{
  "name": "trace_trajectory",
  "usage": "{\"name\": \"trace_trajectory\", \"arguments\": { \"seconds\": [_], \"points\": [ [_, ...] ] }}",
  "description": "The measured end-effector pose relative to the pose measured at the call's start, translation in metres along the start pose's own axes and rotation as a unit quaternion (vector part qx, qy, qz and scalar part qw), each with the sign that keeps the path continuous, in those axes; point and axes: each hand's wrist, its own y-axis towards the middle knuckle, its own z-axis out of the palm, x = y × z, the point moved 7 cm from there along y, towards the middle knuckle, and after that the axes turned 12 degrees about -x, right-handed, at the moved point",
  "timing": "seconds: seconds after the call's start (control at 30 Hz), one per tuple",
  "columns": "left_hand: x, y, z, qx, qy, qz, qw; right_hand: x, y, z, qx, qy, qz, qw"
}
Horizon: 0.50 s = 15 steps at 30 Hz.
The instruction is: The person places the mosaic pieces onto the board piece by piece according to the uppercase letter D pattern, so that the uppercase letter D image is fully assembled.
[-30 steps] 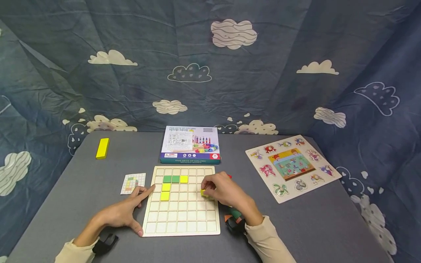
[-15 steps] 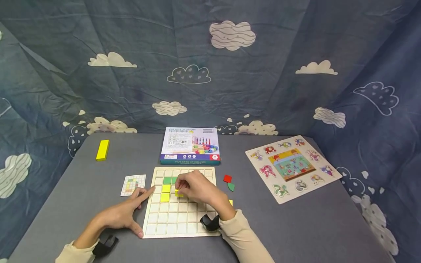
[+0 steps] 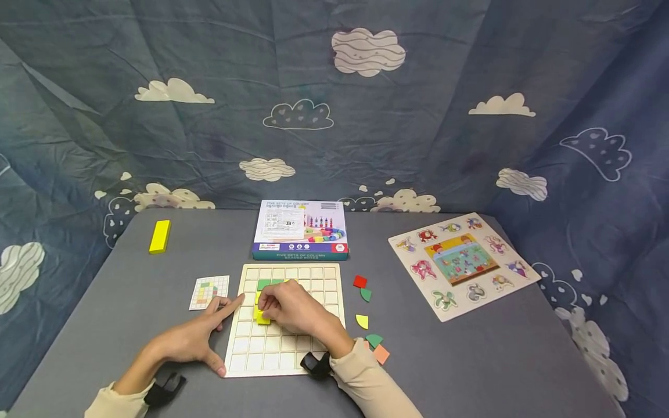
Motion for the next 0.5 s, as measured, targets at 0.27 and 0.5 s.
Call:
{"name": "trace_trajectory", "arguments": {
  "seconds": [0.27, 0.5],
  "points": [
    [0.001, 0.001, -0.001, -0.002, 0.001, 0.001, 1.0000, 0.010, 0.001, 0.011, -0.027, -0.060, -0.021, 0.998],
    [0.000, 0.001, -0.001, 0.002, 0.000, -0.004, 1.0000, 0.015, -0.002, 0.019, -0.038, -0.129, -0.036, 0.990]
  ]
}}
